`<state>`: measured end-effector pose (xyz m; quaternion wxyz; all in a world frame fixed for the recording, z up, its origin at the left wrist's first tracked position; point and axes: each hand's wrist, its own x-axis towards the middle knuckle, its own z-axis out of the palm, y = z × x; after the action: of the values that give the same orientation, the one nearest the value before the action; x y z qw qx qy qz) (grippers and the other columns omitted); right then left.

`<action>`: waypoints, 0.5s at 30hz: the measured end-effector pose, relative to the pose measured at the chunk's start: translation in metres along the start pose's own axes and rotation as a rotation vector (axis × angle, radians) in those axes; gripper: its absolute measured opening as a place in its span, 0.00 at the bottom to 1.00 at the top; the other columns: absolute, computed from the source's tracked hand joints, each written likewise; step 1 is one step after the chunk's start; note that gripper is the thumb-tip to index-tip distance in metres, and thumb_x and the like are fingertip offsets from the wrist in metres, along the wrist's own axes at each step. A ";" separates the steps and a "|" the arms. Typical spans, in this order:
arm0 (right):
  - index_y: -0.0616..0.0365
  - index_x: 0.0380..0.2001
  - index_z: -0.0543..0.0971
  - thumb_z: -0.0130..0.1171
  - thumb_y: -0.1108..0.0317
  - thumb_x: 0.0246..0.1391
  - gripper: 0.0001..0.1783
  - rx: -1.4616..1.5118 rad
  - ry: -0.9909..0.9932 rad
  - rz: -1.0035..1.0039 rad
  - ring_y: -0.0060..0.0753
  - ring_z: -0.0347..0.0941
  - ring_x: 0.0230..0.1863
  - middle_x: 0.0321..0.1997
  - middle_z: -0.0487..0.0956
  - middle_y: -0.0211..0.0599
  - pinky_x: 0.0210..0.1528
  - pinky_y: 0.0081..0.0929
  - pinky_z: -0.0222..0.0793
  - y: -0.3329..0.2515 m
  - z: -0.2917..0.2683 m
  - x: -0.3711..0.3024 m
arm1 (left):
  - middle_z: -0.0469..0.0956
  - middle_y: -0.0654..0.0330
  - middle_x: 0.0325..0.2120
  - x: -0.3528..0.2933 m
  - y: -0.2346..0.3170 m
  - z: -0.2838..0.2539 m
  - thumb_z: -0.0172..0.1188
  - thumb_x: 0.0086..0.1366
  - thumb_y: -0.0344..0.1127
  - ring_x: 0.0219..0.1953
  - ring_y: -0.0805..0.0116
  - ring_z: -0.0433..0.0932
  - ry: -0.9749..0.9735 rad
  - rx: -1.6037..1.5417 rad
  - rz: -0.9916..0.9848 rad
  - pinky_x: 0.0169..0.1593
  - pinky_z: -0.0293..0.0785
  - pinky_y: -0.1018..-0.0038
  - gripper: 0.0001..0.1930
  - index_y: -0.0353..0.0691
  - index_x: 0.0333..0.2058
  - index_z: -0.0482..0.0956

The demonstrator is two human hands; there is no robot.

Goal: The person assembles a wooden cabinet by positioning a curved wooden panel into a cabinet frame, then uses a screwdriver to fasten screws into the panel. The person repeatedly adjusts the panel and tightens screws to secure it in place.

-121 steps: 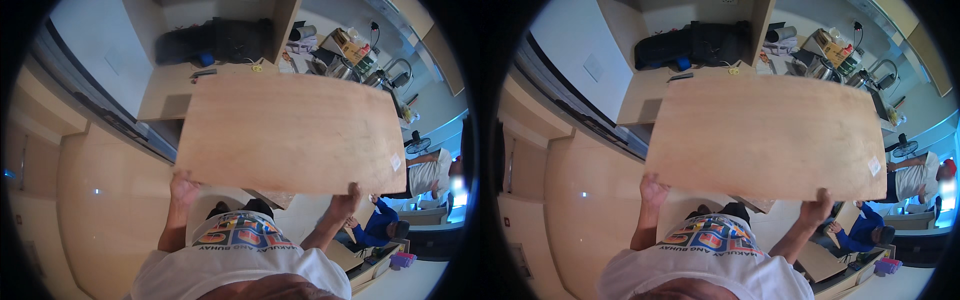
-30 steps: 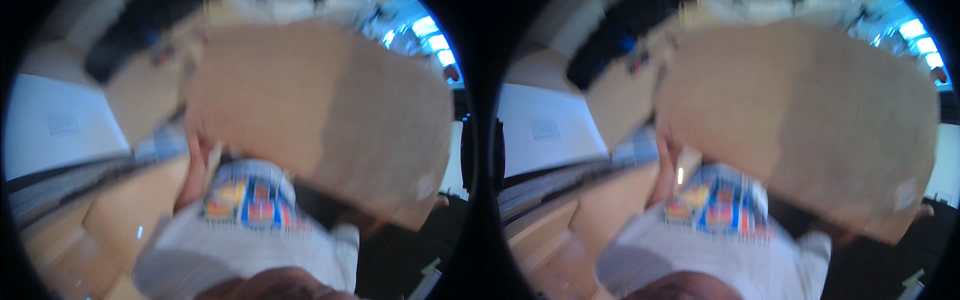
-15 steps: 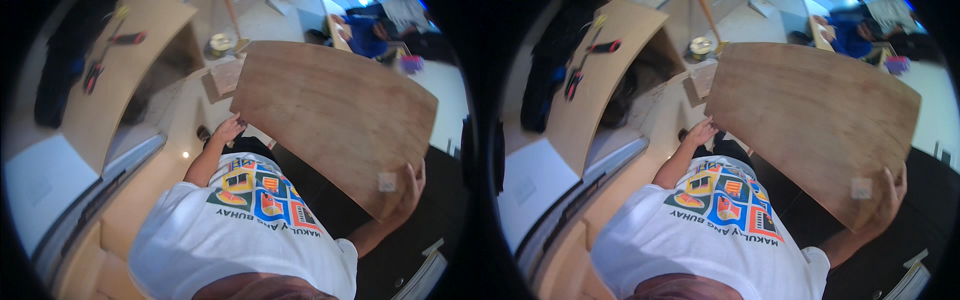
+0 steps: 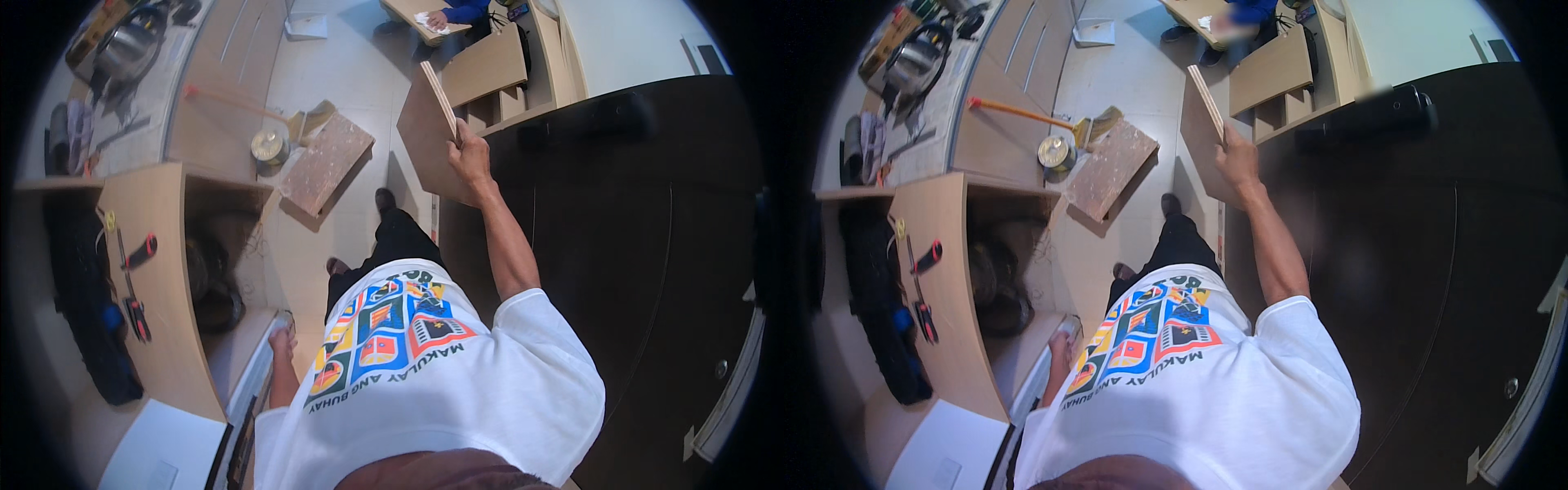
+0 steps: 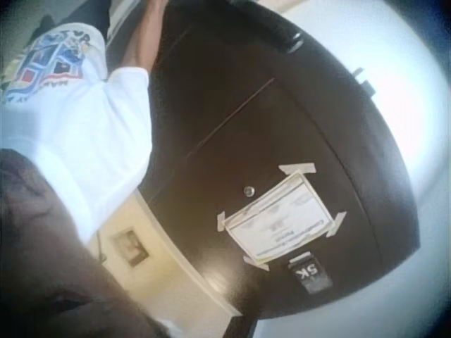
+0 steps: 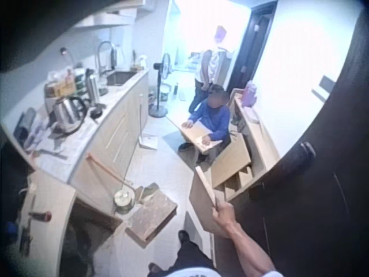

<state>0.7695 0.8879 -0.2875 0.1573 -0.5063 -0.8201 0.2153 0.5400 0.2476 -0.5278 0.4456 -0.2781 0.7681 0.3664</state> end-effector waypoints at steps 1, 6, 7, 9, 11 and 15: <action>0.57 0.57 0.75 0.63 0.70 0.49 0.29 0.013 0.054 0.015 0.63 0.78 0.48 0.44 0.80 0.63 0.48 0.47 0.75 0.007 -0.001 0.020 | 0.67 0.65 0.21 -0.021 0.013 0.002 0.56 0.62 0.28 0.17 0.72 0.67 0.091 -0.019 -0.001 0.18 0.67 0.72 0.09 0.41 0.42 0.73; 0.58 0.55 0.76 0.64 0.72 0.48 0.27 0.050 0.224 0.104 0.67 0.78 0.42 0.38 0.81 0.62 0.47 0.54 0.73 0.097 0.035 0.118 | 0.68 0.63 0.21 -0.056 0.076 0.037 0.54 0.60 0.27 0.18 0.71 0.69 0.141 0.145 -0.062 0.17 0.68 0.72 0.05 0.42 0.35 0.75; 0.59 0.55 0.76 0.64 0.71 0.49 0.27 0.067 0.244 0.140 0.67 0.78 0.43 0.38 0.81 0.62 0.48 0.54 0.73 0.124 0.044 0.144 | 0.70 0.62 0.24 -0.056 0.094 0.058 0.56 0.61 0.29 0.21 0.70 0.71 0.073 0.199 0.000 0.19 0.71 0.71 0.06 0.41 0.37 0.76; 0.60 0.54 0.76 0.64 0.69 0.49 0.27 0.098 0.258 0.226 0.67 0.78 0.43 0.38 0.81 0.62 0.49 0.54 0.73 0.163 0.067 0.174 | 0.76 0.60 0.31 -0.071 0.124 0.101 0.60 0.62 0.34 0.27 0.68 0.76 -0.021 0.310 0.030 0.26 0.76 0.69 0.15 0.39 0.48 0.76; 0.57 0.53 0.78 0.65 0.67 0.48 0.26 0.165 0.249 0.352 0.65 0.78 0.46 0.39 0.82 0.62 0.50 0.51 0.73 0.182 0.065 0.199 | 0.79 0.58 0.37 -0.105 0.151 0.149 0.62 0.65 0.37 0.32 0.67 0.80 -0.106 0.371 -0.003 0.31 0.79 0.69 0.25 0.37 0.59 0.72; 0.53 0.51 0.82 0.67 0.67 0.47 0.24 0.192 0.261 0.526 0.60 0.80 0.48 0.42 0.84 0.55 0.51 0.47 0.74 0.245 0.058 0.260 | 0.81 0.56 0.44 -0.130 0.215 0.248 0.61 0.68 0.37 0.38 0.67 0.81 -0.254 0.402 0.023 0.35 0.80 0.70 0.29 0.35 0.65 0.66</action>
<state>0.8151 1.2067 -0.4524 0.2474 -0.7072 -0.6099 0.2583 0.5558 0.5860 -0.4277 0.5808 -0.1264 0.7666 0.2431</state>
